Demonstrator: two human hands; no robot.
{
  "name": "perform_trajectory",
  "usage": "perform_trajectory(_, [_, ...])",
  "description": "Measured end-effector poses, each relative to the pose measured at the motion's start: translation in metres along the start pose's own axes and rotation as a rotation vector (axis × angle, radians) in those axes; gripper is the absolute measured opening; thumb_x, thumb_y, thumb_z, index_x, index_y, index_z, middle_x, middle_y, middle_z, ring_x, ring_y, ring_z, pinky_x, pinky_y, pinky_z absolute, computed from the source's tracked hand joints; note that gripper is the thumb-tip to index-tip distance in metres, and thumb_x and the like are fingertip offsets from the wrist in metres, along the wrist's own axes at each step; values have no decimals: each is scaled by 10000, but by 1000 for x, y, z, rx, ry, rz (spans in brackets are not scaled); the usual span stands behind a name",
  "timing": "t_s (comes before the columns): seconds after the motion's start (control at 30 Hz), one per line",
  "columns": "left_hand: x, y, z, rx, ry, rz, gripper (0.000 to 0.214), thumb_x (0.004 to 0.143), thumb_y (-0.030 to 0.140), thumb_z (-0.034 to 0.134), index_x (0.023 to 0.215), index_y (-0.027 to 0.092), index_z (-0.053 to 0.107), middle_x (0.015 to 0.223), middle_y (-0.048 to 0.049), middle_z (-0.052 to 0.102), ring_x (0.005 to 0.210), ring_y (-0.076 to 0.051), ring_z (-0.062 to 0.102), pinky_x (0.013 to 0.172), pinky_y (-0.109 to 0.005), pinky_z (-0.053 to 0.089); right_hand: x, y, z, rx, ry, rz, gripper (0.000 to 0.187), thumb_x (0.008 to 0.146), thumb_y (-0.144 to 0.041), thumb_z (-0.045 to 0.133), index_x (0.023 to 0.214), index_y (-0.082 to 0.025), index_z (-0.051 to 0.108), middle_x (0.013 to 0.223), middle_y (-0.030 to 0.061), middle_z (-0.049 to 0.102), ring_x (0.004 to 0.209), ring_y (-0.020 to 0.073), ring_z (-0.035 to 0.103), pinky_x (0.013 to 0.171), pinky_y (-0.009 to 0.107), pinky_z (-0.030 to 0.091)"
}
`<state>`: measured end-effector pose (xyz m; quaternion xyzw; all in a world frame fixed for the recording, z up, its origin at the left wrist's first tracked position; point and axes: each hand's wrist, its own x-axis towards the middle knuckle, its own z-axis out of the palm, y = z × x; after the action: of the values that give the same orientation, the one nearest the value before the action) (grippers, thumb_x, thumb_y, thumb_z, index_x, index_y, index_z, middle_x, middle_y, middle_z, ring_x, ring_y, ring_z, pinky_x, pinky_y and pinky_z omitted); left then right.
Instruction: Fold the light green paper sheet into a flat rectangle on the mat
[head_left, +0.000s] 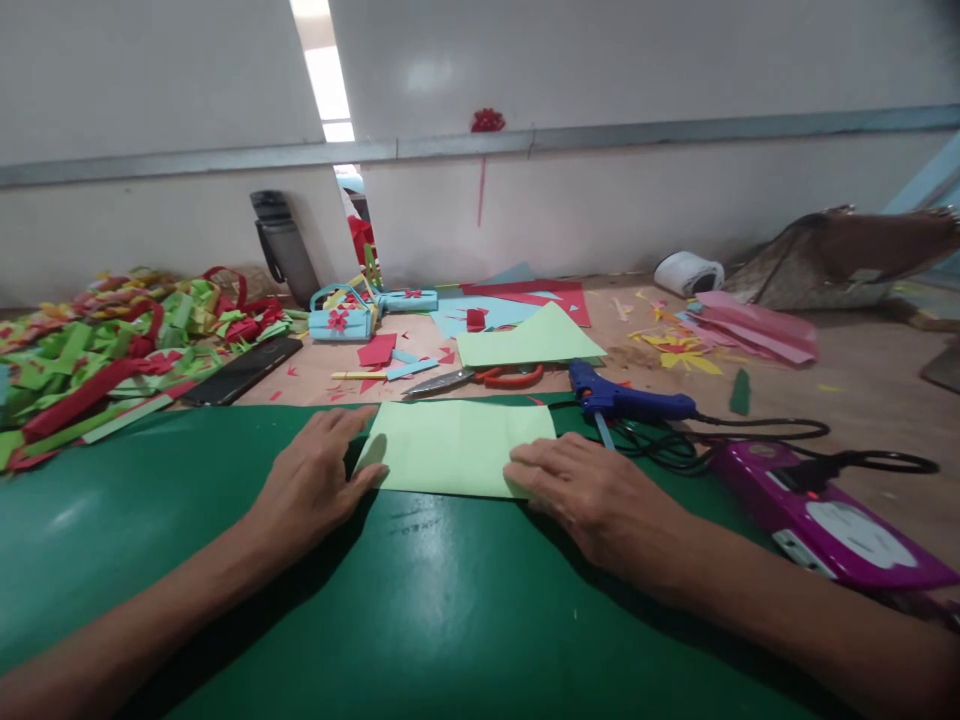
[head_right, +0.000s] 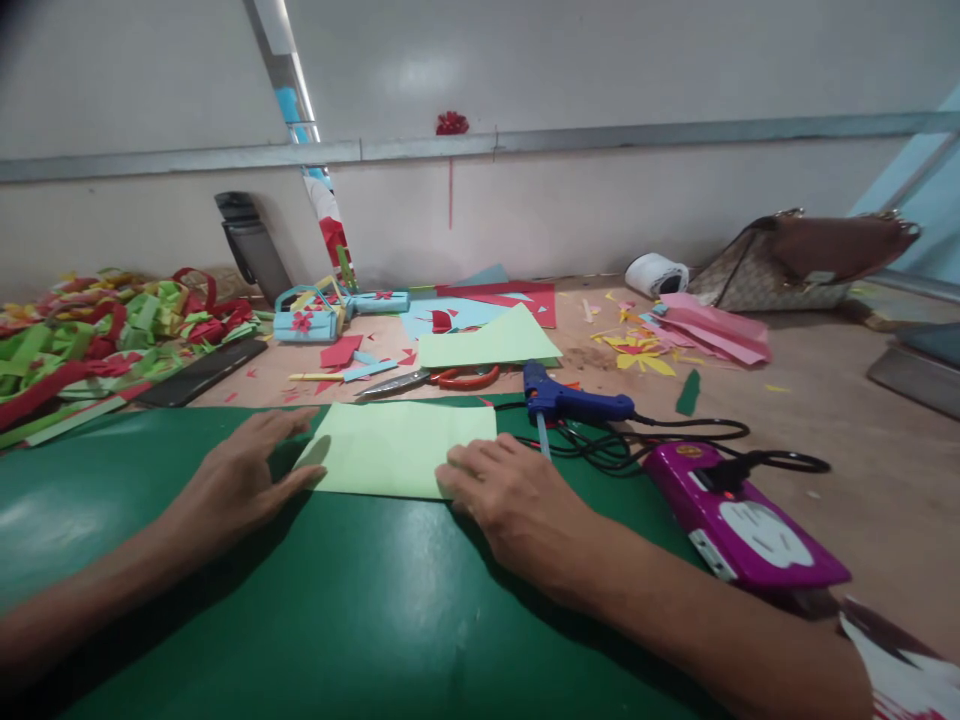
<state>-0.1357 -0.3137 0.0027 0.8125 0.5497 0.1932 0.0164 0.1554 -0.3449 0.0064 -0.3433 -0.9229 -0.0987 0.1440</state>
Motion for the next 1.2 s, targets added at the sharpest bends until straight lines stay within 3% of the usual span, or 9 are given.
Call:
perform_trajectory(0.07, [-4,4,2,50,74,126,469,823,336,499,1234,109,485,1251,-143,512,1165,-284,454,954,-426,395,2,-4,-1,46,-104,-7,165,888,-267,463,954,-172,580,982,85,614,867,201,548,747,351,432])
perform_trajectory(0.13, [-11,13,3,19,38,264,449,875,344,445,1268,127,456,1336,-134,453,1227,-250,413,1005,-396,371,2,-9,-3,33,-153,16,262,877,-390,470,1012,-186,565,1000,94,604,903,230,542,765,391,429])
perform_trajectory(0.27, [-23,39,4,-22,-313,489,655,897,483,383,1435,177,168,1506,-83,165,1376,-251,147,1097,-448,238,-2,-20,-3,-28,-179,34,465,850,-528,427,1215,-244,477,1129,134,571,1002,298,524,788,472,426])
perform_trajectory(0.4, [-24,53,5,6,-503,494,712,887,562,323,1445,235,23,1512,-43,56,1386,-256,51,1099,-539,119,-7,-23,1,-66,-166,59,516,851,-568,376,1221,-230,496,1225,159,541,1067,330,515,816,515,416])
perform_trajectory(0.63, [-22,60,6,42,-568,427,705,870,619,252,1431,289,-19,1498,-36,-36,1370,-315,-49,1028,-661,79,-9,-33,2,-18,-175,22,727,864,-614,288,1313,-58,420,1335,173,466,1230,272,426,949,433,393])
perform_trajectory(0.77, [-25,61,4,67,-584,388,708,874,616,235,1432,256,-11,1494,-43,-33,1367,-317,-63,1025,-662,82,-14,-35,7,-168,-102,99,659,828,-571,452,1185,-25,547,1204,221,567,1106,308,533,855,422,457])
perform_trajectory(0.9, [-28,58,-5,113,-600,309,756,870,617,247,1437,141,90,1483,-122,27,1363,-332,2,1040,-627,143,-16,-28,9,-314,-98,185,384,753,-377,648,957,-52,641,1001,206,654,880,296,616,687,376,495])
perform_trajectory(1.0, [-31,55,-9,172,-566,250,769,869,603,280,1414,65,216,1461,-193,125,1348,-356,122,1030,-592,244,-15,-21,7,-369,-159,149,127,711,-99,626,838,-98,635,853,143,665,744,232,616,585,308,466])
perform_trajectory(1.2, [-34,54,-8,382,-390,220,649,859,543,383,1243,34,506,1322,-247,446,1220,-379,425,929,-506,438,-12,-20,6,-465,-143,81,208,623,41,493,697,-143,557,608,59,560,530,189,533,413,277,303])
